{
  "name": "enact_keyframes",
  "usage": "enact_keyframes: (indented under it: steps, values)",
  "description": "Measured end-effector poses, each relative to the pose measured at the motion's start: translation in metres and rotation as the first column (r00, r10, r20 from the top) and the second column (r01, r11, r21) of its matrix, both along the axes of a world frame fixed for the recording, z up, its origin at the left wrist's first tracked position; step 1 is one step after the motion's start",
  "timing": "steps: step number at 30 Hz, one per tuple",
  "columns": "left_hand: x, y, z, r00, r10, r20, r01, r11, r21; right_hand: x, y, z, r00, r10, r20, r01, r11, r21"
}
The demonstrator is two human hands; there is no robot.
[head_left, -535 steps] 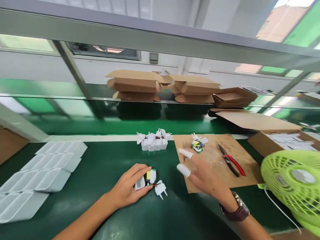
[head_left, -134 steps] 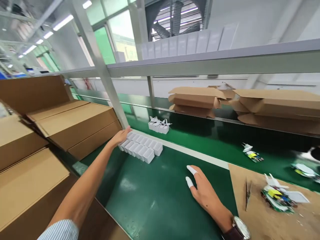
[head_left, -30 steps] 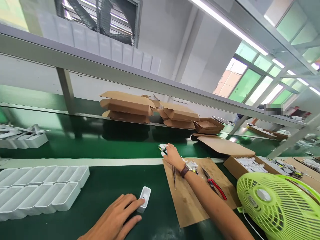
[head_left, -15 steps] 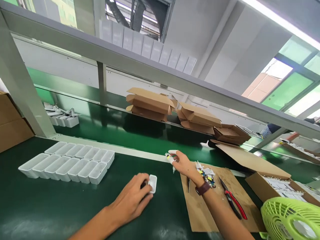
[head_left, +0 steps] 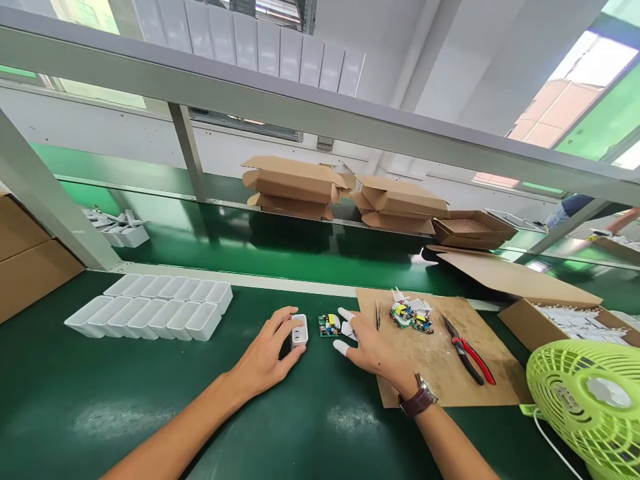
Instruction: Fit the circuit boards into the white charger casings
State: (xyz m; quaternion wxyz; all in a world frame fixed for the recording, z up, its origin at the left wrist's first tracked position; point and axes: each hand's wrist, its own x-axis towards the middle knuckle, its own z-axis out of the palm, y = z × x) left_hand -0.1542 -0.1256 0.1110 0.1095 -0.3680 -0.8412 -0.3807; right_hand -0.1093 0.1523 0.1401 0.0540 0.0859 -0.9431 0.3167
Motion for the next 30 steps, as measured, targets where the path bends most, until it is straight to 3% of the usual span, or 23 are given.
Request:
enact_keyframes:
  steps: [7, 12, 15, 18, 22, 25, 30]
  values:
    - [0.000, -0.003, -0.001, 0.986, 0.007, 0.164, -0.007, 1.000, 0.003, 0.000, 0.000, -0.027, 0.999, -0.007, -0.046, 0.002, 0.994, -0.110]
    - [0.002, -0.003, 0.001, 0.965, 0.019, 0.263, -0.009, 0.999, -0.037, -0.002, -0.001, -0.030, 0.994, 0.023, -0.103, -0.034, 0.993, -0.111]
    - [0.002, -0.004, 0.001, 0.951, 0.044, 0.307, -0.025, 0.997, -0.068, 0.004, -0.009, -0.022, 0.981, 0.000, -0.196, -0.020, 0.994, -0.104]
    - [0.002, -0.005, -0.002, 0.960, 0.048, 0.274, -0.036, 0.998, -0.048, 0.016, -0.022, -0.006, 0.944, -0.015, -0.329, -0.020, 0.995, -0.101]
    - [0.003, -0.004, -0.002, 0.995, -0.021, 0.102, 0.018, 0.999, 0.030, 0.033, -0.039, 0.010, 0.874, 0.079, -0.479, -0.134, 0.988, -0.083]
    - [0.005, -0.003, 0.000, 0.998, -0.057, -0.001, 0.057, 0.997, 0.046, 0.039, -0.045, 0.010, 0.828, 0.150, -0.540, -0.172, 0.985, 0.010]
    - [0.007, -0.002, 0.001, 0.997, -0.071, -0.010, 0.071, 0.997, 0.031, 0.038, -0.044, 0.004, 0.818, 0.172, -0.549, -0.174, 0.983, 0.050]
